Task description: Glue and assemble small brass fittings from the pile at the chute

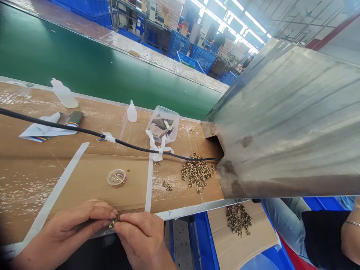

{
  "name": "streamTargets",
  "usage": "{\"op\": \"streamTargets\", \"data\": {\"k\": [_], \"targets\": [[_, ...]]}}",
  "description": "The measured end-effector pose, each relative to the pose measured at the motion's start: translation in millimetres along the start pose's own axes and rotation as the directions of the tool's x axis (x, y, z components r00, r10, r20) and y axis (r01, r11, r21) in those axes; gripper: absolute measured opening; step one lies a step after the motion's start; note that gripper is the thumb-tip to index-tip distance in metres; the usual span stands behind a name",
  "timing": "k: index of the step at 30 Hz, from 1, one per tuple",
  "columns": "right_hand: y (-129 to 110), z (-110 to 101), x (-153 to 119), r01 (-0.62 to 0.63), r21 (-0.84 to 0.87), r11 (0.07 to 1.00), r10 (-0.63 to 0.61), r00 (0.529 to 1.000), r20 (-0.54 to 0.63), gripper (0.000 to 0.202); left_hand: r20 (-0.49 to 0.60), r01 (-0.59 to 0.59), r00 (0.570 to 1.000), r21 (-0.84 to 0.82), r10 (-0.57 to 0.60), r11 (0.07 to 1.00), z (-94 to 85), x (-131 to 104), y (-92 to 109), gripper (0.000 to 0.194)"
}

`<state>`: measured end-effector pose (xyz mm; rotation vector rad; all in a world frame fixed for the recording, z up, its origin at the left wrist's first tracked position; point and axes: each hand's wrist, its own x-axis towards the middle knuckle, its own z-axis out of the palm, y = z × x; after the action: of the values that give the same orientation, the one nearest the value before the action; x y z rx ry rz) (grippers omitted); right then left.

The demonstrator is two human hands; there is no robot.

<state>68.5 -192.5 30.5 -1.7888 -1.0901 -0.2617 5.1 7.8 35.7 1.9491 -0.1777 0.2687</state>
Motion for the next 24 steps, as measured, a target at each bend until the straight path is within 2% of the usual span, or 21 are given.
{"op": "streamTargets", "data": {"k": [6,12,16,19,24], "targets": [[2.0,0.2,-0.9,0.006,-0.017,1.0,-0.006,1.0,0.007,0.021,-0.004,0.007,1.0,0.003,-0.007,1.0,0.1,2.7,2.8,0.023],[-1.7,0.5,1.1,-0.081,-0.008,0.997,0.081,0.997,0.013,0.014,0.027,0.024,0.999,0.007,-0.024,1.0,0.8,0.3,0.6,0.021],[-6.8,1.9,5.8,-0.163,0.08,0.983,0.162,0.987,0.016,0.014,0.043,0.047,0.998,0.025,-0.048,0.999,2.2,-0.3,1.3,0.019],[-9.7,3.6,8.3,-0.304,0.157,0.94,0.301,0.953,0.044,0.012,0.047,0.049,0.998,0.046,-0.051,0.998,2.9,-2.3,0.5,0.017],[-14.3,4.7,14.3,-0.54,0.265,0.799,0.536,0.839,0.094,0.008,0.072,0.047,0.996,0.079,-0.053,0.996,3.9,-6.5,-4.3,0.016]]}}
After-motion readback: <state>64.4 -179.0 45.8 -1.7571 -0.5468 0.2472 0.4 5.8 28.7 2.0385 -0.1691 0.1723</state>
